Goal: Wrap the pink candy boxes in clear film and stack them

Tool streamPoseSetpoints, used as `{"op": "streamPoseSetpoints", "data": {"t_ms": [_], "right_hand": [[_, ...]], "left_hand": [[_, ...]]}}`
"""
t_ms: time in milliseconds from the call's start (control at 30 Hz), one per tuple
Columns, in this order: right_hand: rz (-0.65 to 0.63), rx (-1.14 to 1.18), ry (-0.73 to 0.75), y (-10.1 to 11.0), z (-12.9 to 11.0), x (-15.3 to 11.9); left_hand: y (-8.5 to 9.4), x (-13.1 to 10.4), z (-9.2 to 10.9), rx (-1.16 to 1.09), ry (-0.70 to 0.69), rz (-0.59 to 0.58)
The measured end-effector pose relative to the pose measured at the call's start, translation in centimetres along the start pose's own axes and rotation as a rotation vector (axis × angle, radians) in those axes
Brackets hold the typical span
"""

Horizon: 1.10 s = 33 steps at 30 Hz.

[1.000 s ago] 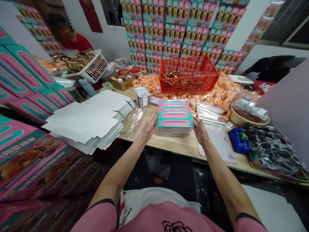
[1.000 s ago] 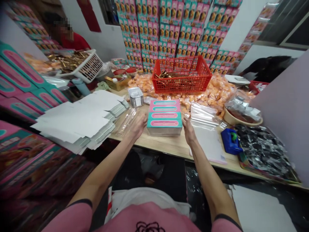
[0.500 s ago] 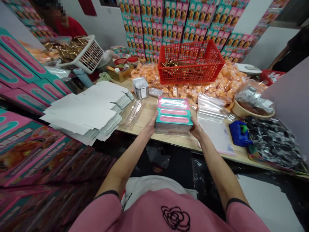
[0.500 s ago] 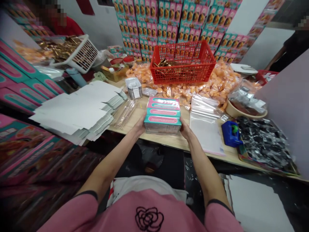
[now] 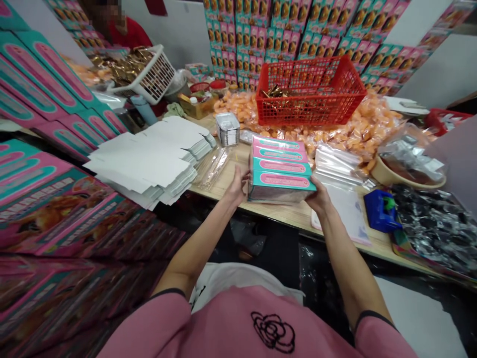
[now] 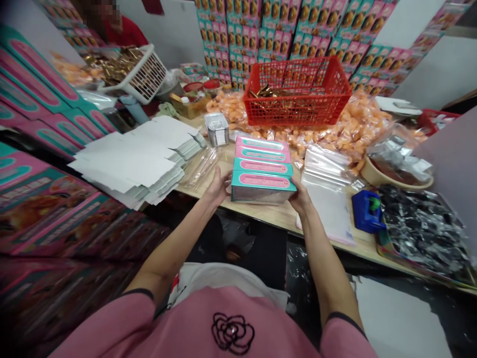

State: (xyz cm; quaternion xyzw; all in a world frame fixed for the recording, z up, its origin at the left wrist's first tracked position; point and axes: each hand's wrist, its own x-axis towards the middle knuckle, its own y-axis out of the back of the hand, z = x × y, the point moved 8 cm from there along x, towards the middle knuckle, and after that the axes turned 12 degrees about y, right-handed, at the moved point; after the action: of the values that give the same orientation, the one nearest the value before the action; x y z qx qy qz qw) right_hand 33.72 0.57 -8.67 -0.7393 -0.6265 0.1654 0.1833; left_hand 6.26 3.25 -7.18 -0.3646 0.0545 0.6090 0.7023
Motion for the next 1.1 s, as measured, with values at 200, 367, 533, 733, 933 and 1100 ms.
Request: {"op": "streamPoseSetpoints", "data": {"t_ms": [200,367,533,733,933,1100], "right_hand": [[0.089,-0.035,-0.121,0.7,0.5,-0.3],[0.072,-0.022,-0.125,1.1,0.4,0.0],[0.025,0.004,-0.158,1.2,0.8,-0.1],[-0.018,0.129,-0.047,1.5,0.4,-0.5],[-0.009,0.164,0.054,2.6,-0.4,-0.2],[-0.033,-0.098,-0.062,2.9,0.0,-0.2]], "left_hand": [[0.6,-0.8,-0.1,0.084,0.000,0.065],[0.9,-1.2,-0.6,0.061,0.016,0.049],[1.3,-1.6,-0.4,0.062,0.004,0.052],[2.2,-3.7,-0.6,-0.055,-0.040,0.109],[1.6,-4.9,-0.8,-0.196,0.090,-0.301],[-0.5,-4.9,-5.1,-0.299,0.311,-0.622]]}}
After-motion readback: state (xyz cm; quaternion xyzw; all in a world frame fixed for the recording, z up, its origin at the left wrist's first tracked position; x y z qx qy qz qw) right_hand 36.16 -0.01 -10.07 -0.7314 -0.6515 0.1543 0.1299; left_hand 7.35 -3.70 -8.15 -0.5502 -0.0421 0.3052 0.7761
